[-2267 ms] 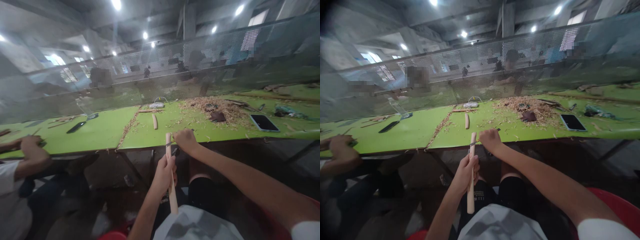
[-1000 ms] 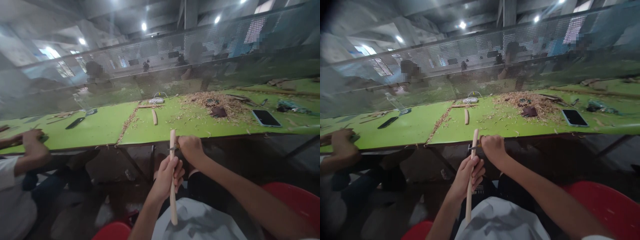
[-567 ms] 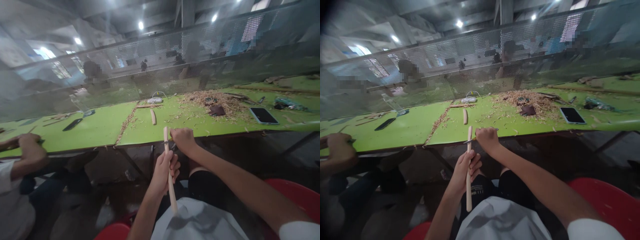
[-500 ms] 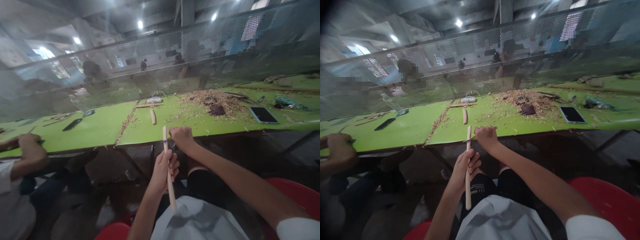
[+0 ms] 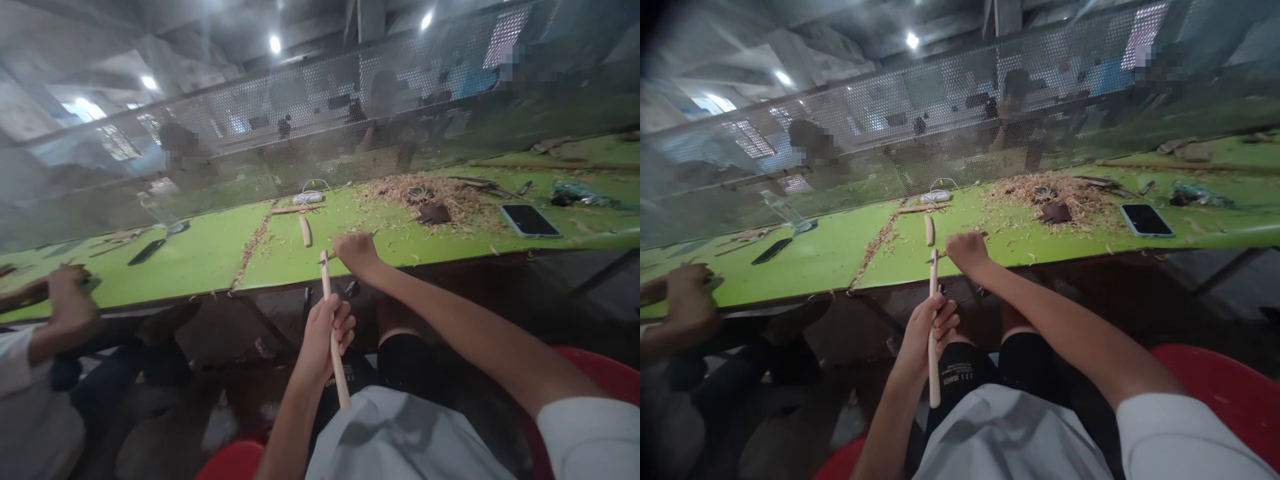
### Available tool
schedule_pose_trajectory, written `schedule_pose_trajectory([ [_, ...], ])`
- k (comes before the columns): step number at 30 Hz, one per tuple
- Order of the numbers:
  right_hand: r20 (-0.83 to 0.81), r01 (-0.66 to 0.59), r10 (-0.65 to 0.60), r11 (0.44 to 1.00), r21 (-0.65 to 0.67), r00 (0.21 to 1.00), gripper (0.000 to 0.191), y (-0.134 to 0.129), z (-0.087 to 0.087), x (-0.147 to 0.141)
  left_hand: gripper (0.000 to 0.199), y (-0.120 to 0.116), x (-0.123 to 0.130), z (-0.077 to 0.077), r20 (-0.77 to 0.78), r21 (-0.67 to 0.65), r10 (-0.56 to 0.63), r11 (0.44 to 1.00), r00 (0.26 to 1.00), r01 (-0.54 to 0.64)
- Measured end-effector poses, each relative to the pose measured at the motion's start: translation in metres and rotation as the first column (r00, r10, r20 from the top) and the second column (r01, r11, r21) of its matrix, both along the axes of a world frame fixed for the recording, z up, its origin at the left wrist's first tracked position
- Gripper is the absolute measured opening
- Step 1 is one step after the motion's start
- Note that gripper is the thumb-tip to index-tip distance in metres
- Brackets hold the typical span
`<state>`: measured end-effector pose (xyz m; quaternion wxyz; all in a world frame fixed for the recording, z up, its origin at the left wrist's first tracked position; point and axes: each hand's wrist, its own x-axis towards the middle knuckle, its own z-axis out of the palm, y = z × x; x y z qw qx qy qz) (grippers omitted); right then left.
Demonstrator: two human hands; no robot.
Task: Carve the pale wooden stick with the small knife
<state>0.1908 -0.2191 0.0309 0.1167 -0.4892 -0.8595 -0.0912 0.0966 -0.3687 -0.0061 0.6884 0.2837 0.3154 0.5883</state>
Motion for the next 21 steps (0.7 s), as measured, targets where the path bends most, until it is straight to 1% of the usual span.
schedule_pose_trajectory([
  [5, 0.016, -0.056, 0.057, 0.998, -0.018, 0.998, 0.038, 0.01, -0.002, -0.015, 0.049, 0.009, -0.009, 0.0, -0.001, -0.03, 0.019, 0.999, 1.0, -0.019],
  [7, 0.008, -0.046, 0.046, 0.998, -0.037, 0.999, 0.036, 0.017, -0.002, -0.02, 0.05, 0.008, -0.011, 0.001, 0.004, -0.041, 0.019, 0.999, 1.0, -0.019],
  [9, -0.005, 0.035, -0.036, 0.997, -0.072, 0.999, 0.034, 0.03, 0.002, -0.018, 0.047, 0.002, -0.012, 0.002, -0.023, -0.036, -0.004, 0.999, 1.0, 0.003],
  [11, -0.015, 0.16, -0.162, 0.982, -0.098, 0.987, 0.034, 0.046, 0.009, -0.006, 0.041, -0.006, -0.012, 0.003, -0.062, -0.007, -0.056, 0.998, 0.997, 0.056],
  [12, -0.025, 0.202, -0.205, 0.975, -0.092, 0.978, 0.035, 0.054, 0.014, 0.003, 0.04, -0.01, -0.012, 0.003, -0.063, 0.015, -0.074, 0.997, 0.995, 0.075],
  [14, -0.038, 0.261, -0.265, 0.961, -0.087, 0.964, 0.035, 0.063, 0.021, 0.021, 0.041, -0.013, -0.016, 0.003, -0.025, 0.043, -0.046, 0.998, 0.999, 0.047],
  [15, -0.045, 0.272, -0.276, 0.959, -0.082, 0.96, 0.035, 0.063, 0.024, 0.03, 0.042, -0.013, -0.018, 0.001, 0.0, 0.045, -0.033, 0.998, 0.999, 0.033],
  [17, -0.052, 0.271, -0.275, 0.96, -0.07, 0.96, 0.036, 0.055, 0.026, 0.04, 0.041, -0.01, -0.022, -0.002, 0.039, 0.039, -0.04, 0.998, 0.998, 0.039],
  [19, -0.047, 0.252, -0.256, 0.965, -0.069, 0.966, 0.038, 0.038, 0.025, 0.043, 0.039, -0.006, -0.024, -0.006, 0.059, 0.039, -0.074, 0.997, 0.996, 0.072],
  [21, -0.032, 0.217, -0.22, 0.972, -0.087, 0.975, 0.038, 0.015, 0.024, 0.039, 0.038, -0.005, -0.022, -0.009, 0.073, 0.045, -0.087, 0.995, 0.994, 0.084],
])
